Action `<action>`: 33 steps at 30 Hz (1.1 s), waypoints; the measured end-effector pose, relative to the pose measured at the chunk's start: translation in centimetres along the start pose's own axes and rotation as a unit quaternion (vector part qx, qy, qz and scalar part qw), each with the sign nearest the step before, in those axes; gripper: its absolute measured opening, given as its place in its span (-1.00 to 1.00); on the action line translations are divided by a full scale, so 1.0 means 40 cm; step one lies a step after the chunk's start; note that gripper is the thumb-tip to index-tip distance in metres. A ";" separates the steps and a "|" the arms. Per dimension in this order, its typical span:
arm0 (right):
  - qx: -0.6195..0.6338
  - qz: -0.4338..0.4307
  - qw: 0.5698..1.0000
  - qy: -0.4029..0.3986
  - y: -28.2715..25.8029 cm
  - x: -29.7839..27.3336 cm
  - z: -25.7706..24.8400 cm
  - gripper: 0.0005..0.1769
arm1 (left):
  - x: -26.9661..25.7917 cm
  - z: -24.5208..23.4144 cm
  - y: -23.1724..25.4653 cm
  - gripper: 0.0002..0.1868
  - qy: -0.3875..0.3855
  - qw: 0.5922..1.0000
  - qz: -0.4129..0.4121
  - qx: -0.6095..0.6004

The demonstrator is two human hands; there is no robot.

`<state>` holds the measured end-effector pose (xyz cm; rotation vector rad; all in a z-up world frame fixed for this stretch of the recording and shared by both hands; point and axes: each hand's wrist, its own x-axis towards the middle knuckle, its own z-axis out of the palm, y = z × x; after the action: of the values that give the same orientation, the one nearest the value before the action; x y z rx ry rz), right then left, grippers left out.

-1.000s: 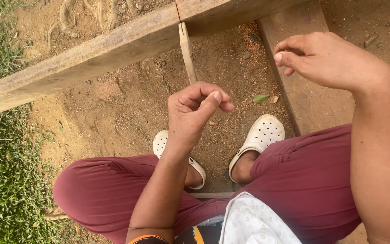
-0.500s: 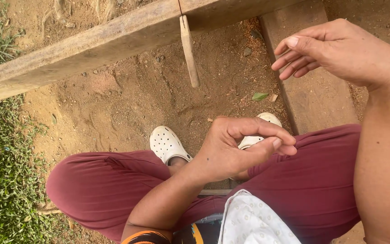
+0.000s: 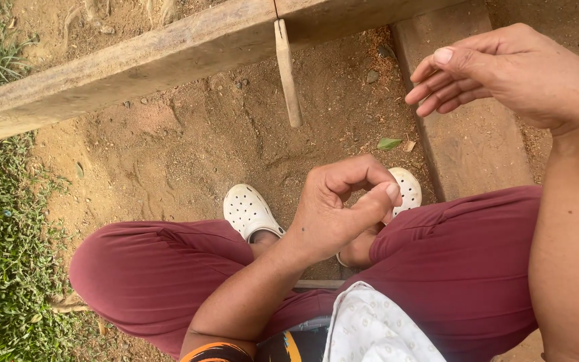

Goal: Manually sawing through a wooden plank with a hand saw.

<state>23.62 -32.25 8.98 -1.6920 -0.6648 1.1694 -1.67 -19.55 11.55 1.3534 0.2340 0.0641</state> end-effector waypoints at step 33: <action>-0.262 0.099 0.946 0.164 -0.009 0.017 0.036 -0.44 | 0.320 -0.371 -0.353 -0.77 0.359 0.912 -0.191 0.057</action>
<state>22.61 -30.98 8.89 -2.3860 -0.6399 0.8501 6.52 -6.10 -6.77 1.3296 1.1356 0.2218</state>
